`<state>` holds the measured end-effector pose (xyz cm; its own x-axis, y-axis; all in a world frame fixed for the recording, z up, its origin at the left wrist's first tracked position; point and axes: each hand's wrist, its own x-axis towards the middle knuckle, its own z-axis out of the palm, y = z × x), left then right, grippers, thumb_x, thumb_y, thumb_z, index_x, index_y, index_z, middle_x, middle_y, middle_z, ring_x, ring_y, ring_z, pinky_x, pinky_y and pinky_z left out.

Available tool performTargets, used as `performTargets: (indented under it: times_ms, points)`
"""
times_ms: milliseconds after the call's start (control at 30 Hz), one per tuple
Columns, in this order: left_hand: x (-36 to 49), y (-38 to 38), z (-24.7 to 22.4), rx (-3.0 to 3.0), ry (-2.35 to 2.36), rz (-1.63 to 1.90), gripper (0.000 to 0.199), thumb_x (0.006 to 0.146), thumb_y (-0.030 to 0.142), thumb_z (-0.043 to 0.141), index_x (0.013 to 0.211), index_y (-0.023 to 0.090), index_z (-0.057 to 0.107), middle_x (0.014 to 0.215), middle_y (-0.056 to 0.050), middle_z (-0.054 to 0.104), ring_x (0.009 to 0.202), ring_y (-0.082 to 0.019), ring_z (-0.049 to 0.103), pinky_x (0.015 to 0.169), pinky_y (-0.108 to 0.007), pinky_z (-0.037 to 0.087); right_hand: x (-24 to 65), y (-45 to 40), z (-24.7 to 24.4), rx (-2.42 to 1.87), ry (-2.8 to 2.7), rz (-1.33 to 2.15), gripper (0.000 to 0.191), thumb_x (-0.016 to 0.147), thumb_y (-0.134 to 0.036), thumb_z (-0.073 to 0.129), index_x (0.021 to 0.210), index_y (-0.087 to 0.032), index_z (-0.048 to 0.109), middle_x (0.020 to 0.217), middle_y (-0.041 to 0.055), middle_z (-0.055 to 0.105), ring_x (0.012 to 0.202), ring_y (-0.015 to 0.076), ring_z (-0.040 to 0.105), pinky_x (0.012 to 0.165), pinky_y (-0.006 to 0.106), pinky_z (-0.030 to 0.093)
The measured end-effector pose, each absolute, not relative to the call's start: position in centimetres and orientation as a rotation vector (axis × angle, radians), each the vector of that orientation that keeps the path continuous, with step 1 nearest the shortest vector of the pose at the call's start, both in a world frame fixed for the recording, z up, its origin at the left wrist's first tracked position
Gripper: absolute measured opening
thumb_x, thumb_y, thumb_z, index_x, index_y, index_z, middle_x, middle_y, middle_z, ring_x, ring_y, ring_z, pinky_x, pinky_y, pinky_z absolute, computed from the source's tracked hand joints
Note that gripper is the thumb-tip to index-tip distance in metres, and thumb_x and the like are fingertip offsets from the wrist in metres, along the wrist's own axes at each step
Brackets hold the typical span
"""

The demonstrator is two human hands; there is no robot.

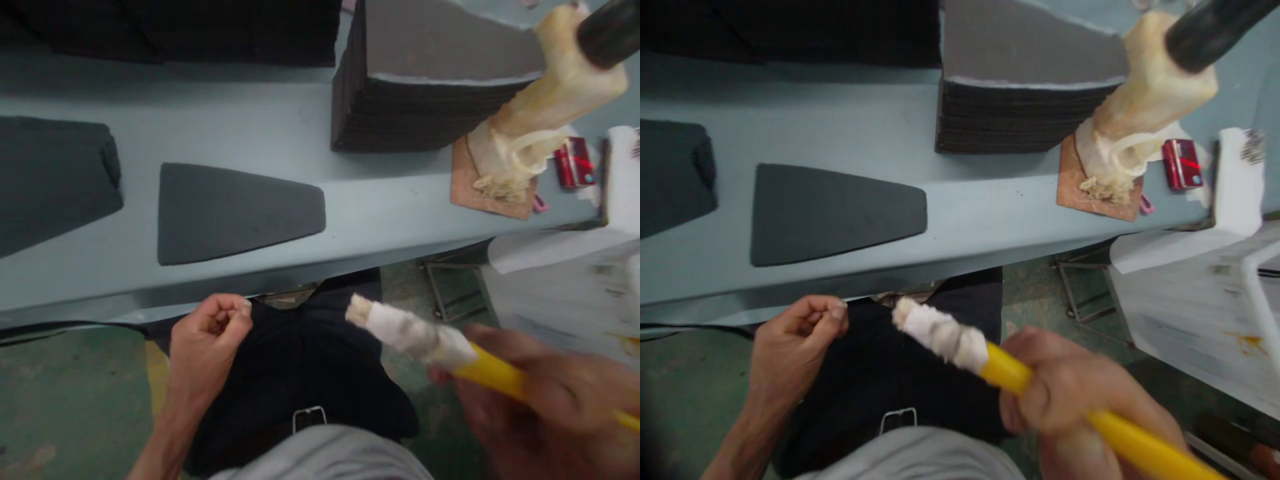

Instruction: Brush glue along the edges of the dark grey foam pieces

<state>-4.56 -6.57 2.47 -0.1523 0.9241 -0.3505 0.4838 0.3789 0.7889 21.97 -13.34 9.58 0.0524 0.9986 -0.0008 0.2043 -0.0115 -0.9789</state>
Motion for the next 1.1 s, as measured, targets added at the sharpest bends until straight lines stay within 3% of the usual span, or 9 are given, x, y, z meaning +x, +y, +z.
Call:
performTargets:
  times_ms: [67, 167, 300, 567, 933, 1100]
  points:
    - [-3.9, -6.6, 3.1, 1.172, 1.643, 0.665, 0.027, 0.081, 0.045, 0.067, 0.070, 0.021, 0.065, 0.056, 0.001, 0.062, 0.049, -0.011, 0.052, 0.050, -0.021, 0.043, 21.7, -12.3, 8.3, -1.271, -1.018, 1.058, 0.015, 0.108, -0.041, 0.057, 0.099, -0.035, 0.067, 0.058, -0.0046, 0.051, 0.049, 0.0157, 0.052, 0.054, 0.030, 0.055]
    - [-2.7, -6.6, 3.6, 1.069, 1.453, 0.675, 0.030, 0.087, 0.045, 0.070, 0.071, 0.020, 0.065, 0.059, 0.001, 0.063, 0.053, -0.011, 0.054, 0.054, -0.021, 0.045, 20.2, -10.8, 5.7, -1.202, -0.601, 1.307, 0.020, 0.103, -0.048, 0.068, 0.095, -0.030, 0.072, 0.054, -0.0084, 0.047, 0.044, 0.0097, 0.041, 0.051, 0.024, 0.055]
    - [-2.3, -6.8, 2.8, 0.903, 1.289, 0.709, 0.036, 0.095, 0.051, 0.072, 0.077, 0.020, 0.066, 0.065, 0.001, 0.065, 0.063, -0.011, 0.058, 0.065, -0.022, 0.049, 18.8, -10.8, 3.8, -1.178, -0.396, 1.429, 0.025, 0.100, -0.051, 0.072, 0.096, -0.026, 0.071, 0.055, -0.0090, 0.050, 0.045, 0.0076, 0.039, 0.050, 0.020, 0.055]
    - [-2.4, -7.2, 2.4, 0.728, 1.118, 0.739, 0.035, 0.096, 0.053, 0.076, 0.087, 0.020, 0.068, 0.072, 0.002, 0.067, 0.069, -0.011, 0.058, 0.071, -0.022, 0.048, 19.1, -10.7, 4.0, -1.175, -0.358, 1.444, 0.028, 0.094, -0.052, 0.080, 0.093, -0.025, 0.071, 0.056, -0.0083, 0.054, 0.046, 0.0078, 0.043, 0.051, 0.021, 0.057]
    - [-2.1, -6.7, 2.3, 0.669, 1.082, 0.763, 0.035, 0.096, 0.055, 0.075, 0.100, 0.021, 0.074, 0.075, 0.001, 0.068, 0.069, -0.011, 0.058, 0.069, -0.022, 0.049, 19.1, -10.1, 3.8, -1.028, -0.486, 1.433, 0.016, 0.102, -0.042, 0.071, 0.097, -0.029, 0.078, 0.058, -0.0075, 0.058, 0.047, 0.0065, 0.045, 0.056, 0.017, 0.058]
    - [-2.3, -6.9, 2.4, 0.693, 1.080, 0.708, 0.038, 0.098, 0.058, 0.071, 0.105, 0.021, 0.073, 0.074, 0.001, 0.067, 0.070, -0.012, 0.058, 0.070, -0.024, 0.049, 18.7, -10.6, 4.1, -1.076, -0.651, 1.216, 0.015, 0.107, -0.039, 0.062, 0.104, -0.032, 0.075, 0.061, -0.0072, 0.062, 0.050, 0.0077, 0.054, 0.055, 0.016, 0.056]
